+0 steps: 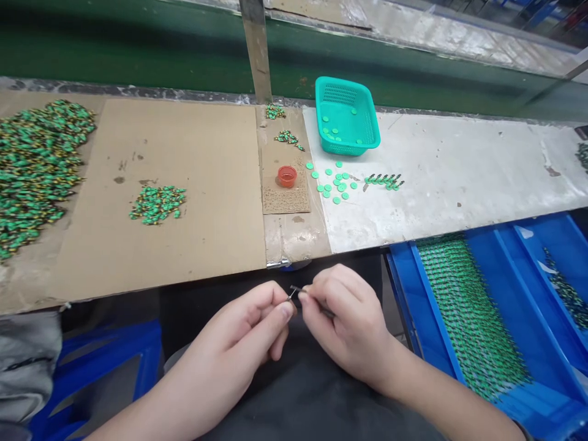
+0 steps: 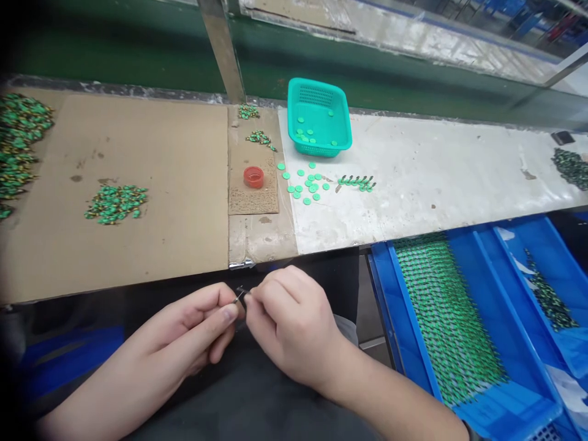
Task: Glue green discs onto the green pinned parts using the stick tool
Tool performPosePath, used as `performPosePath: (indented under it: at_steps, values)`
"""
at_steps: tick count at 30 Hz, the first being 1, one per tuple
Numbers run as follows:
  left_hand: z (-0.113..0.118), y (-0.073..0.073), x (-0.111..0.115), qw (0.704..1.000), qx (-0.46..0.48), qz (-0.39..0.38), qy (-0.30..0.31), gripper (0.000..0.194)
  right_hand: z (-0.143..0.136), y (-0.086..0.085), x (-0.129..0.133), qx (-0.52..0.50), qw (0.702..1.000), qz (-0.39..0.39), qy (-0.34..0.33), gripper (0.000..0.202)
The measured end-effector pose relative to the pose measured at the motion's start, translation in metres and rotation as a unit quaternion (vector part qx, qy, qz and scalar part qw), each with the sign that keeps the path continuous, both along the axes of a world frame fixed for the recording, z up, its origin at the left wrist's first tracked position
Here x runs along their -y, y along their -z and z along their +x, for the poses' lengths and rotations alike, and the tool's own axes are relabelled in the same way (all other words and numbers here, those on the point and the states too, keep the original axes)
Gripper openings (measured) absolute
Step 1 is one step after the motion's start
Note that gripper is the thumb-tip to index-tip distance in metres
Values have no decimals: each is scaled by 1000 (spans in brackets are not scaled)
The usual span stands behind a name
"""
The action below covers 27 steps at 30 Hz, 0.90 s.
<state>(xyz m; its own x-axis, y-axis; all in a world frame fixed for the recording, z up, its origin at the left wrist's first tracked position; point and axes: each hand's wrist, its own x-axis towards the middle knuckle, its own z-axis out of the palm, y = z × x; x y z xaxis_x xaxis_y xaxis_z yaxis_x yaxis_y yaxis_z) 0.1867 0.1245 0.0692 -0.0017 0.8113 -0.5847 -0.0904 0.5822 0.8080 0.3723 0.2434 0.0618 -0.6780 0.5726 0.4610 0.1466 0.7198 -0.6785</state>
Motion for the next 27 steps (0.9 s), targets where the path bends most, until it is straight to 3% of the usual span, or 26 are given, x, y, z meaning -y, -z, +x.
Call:
performPosePath:
  at_steps: [9, 12, 16, 27]
  values:
    - [-3, 6, 3, 999, -29, -4, 13, 65, 0, -1, -1, 0, 1000, -1, 14, 24]
    - [-4, 4, 3, 999, -43, 9, 24, 64, 0, -1, -1, 0, 1000, -4, -15, 24]
    - [-4, 5, 1, 997, -67, 29, 25, 66, 0, -1, -1, 8, 1000, -6, 12, 24]
    - [-7, 7, 1, 999, -27, 6, 18, 61, 0, 2, -3, 10, 1000, -2, -7, 25]
